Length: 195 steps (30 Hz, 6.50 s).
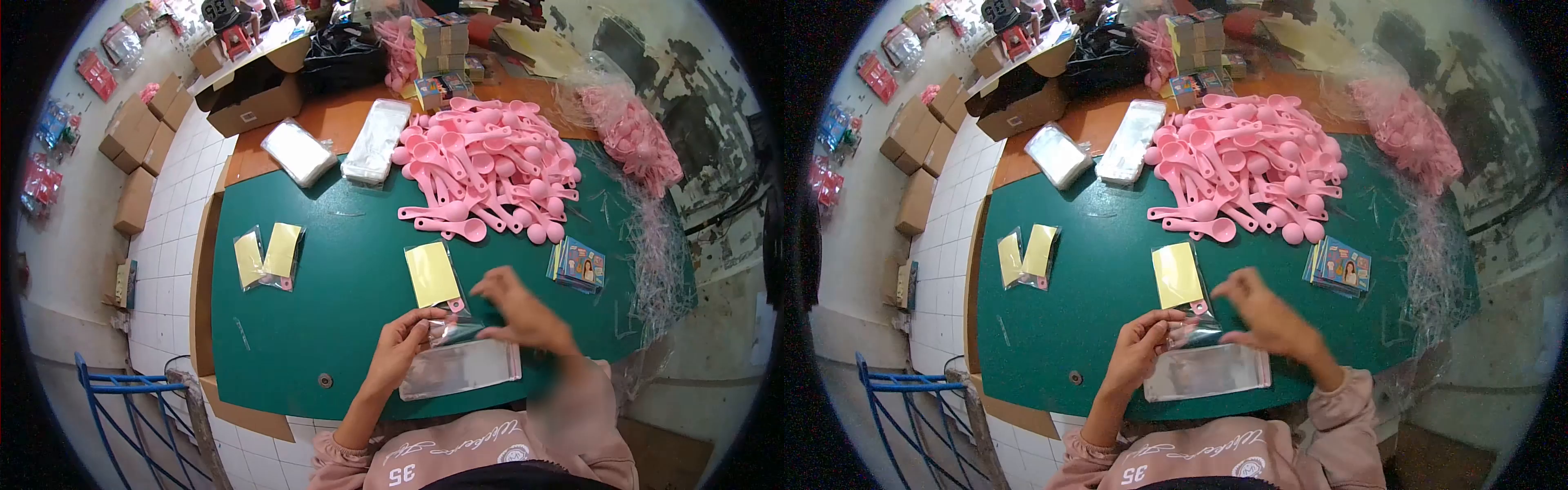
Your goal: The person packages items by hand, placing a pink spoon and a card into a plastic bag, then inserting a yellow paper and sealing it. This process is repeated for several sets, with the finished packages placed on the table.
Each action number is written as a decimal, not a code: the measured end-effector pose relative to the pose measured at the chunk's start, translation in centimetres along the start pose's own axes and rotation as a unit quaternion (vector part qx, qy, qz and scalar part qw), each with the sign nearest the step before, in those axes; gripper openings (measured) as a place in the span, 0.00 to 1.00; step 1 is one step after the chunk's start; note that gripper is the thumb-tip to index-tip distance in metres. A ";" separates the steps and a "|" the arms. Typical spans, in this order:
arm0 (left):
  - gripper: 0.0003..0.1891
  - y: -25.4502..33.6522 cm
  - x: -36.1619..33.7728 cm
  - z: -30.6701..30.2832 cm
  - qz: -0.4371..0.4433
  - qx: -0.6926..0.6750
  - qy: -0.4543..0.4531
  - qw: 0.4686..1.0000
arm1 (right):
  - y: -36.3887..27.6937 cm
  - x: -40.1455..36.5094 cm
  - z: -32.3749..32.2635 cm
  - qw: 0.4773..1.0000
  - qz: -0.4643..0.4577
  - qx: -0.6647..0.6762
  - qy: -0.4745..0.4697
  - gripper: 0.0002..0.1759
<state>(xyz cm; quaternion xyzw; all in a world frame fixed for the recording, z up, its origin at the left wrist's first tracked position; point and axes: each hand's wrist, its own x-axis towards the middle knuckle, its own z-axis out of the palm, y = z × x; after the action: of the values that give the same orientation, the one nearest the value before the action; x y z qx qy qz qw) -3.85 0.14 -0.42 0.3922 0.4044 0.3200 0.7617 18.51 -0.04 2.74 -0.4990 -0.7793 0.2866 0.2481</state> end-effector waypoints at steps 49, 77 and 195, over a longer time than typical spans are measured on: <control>0.14 6.6 -1.5 -8.7 0.196 0.684 0.357 0.605 | 3.9 12.0 4.8 0.951 -0.083 -0.269 0.126 0.09; 0.07 -0.9 1.9 3.7 0.245 0.544 -0.128 0.792 | -0.2 -1.8 -4.0 0.942 0.159 0.209 0.208 0.09; 0.31 7.2 4.9 -6.5 0.089 0.310 -0.231 0.918 | -0.1 3.4 -1.3 0.883 0.178 0.433 -0.026 0.11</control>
<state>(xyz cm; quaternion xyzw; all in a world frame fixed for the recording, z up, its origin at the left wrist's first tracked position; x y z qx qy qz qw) -8.40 9.80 1.63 0.7059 0.2597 0.1455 0.6428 18.02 3.30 4.12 -0.4644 -0.4816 0.6478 0.3644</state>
